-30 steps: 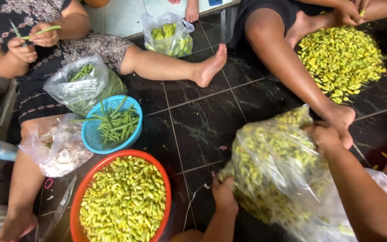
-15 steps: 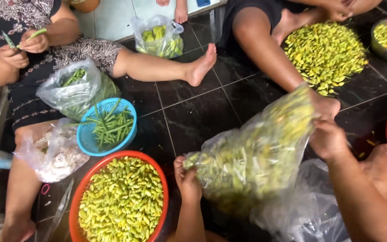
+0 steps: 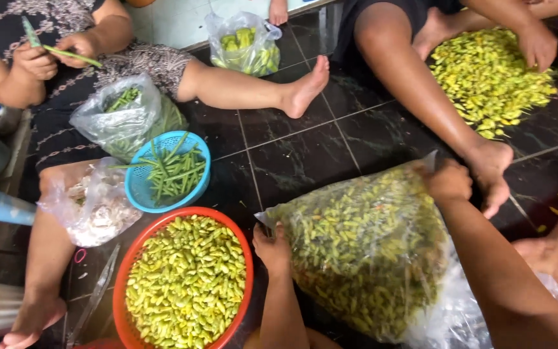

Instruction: People sitting on the floor picking small yellow flower buds from stems and sorting them into various containers.

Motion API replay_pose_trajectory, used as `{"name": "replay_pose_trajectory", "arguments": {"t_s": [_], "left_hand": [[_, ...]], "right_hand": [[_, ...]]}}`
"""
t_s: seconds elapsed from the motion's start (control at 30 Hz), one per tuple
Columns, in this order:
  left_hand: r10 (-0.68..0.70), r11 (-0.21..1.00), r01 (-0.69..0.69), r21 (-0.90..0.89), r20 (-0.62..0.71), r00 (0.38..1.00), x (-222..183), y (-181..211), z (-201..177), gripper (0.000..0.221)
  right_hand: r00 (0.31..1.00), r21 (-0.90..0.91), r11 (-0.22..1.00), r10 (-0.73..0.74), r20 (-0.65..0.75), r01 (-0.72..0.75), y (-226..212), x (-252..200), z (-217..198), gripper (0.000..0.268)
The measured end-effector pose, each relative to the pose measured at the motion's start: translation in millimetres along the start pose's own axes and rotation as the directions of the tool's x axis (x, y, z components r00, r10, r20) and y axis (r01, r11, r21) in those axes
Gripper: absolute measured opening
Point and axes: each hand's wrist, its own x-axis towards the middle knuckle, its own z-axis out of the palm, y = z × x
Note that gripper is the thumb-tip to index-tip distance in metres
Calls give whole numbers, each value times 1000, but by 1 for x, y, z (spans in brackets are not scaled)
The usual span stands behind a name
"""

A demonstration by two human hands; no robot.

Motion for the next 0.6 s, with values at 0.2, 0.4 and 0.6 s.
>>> {"name": "replay_pose_trajectory", "arguments": {"t_s": [0.2,0.4,0.6], "left_hand": [[-513,847,518,-118,67,856,2,37,1,80],[-480,804,470,-363,69,874,15,33,3,39],[-135,744,188,-641,133,982,4,77,-7,24]], "right_hand": [[967,370,894,246,62,-251,6,6,21,91],[999,468,883,-31,8,24,0,36,42,49],[997,947,316,-13,71,-63,-64,21,-58,20]]}}
